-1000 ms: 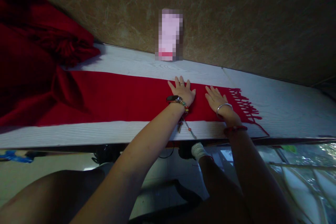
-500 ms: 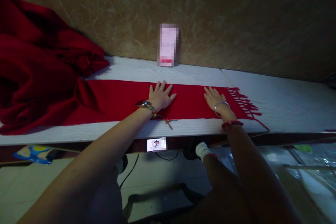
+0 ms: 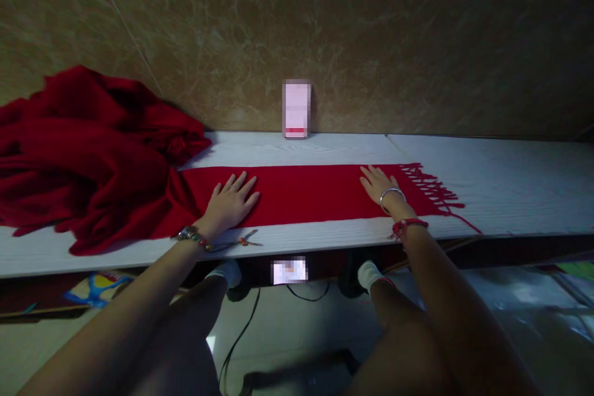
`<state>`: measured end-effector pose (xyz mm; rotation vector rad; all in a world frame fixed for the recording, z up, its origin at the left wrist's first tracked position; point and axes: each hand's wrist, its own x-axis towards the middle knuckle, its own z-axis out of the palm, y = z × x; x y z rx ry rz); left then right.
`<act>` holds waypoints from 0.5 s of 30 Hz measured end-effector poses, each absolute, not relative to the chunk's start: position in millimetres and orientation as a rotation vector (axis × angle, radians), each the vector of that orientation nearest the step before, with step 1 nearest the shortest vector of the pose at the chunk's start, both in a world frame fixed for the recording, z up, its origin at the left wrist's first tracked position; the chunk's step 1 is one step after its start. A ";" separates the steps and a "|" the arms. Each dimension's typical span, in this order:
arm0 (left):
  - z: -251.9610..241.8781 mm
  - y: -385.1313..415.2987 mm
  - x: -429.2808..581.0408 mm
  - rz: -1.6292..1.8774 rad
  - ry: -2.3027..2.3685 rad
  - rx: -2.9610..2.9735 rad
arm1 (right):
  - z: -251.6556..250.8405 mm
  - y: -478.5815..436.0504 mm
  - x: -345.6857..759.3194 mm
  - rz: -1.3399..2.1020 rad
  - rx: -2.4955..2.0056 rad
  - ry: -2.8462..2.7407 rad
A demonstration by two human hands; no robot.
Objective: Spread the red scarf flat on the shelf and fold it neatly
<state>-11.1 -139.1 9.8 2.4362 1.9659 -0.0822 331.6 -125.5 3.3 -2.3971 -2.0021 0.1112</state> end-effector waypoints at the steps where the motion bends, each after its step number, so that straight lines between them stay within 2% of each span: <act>1: 9.5 -139.2 -12.5 -0.081 1.971 2.432 | 3.5 -125.7 331.6 0.105 -2.396 -1.996; 8: 10.9 -136.3 -14.4 -0.088 1.963 2.399 | 4.0 -124.4 332.7 0.012 -2.352 -1.979; 12: 10.3 -136.2 -14.0 -0.073 1.957 2.402 | 6.2 -132.2 323.8 -0.129 -2.075 -2.110; 15: 8.4 -137.7 -13.9 -0.050 1.968 2.434 | 9.6 -150.4 303.5 -0.082 -1.830 -2.252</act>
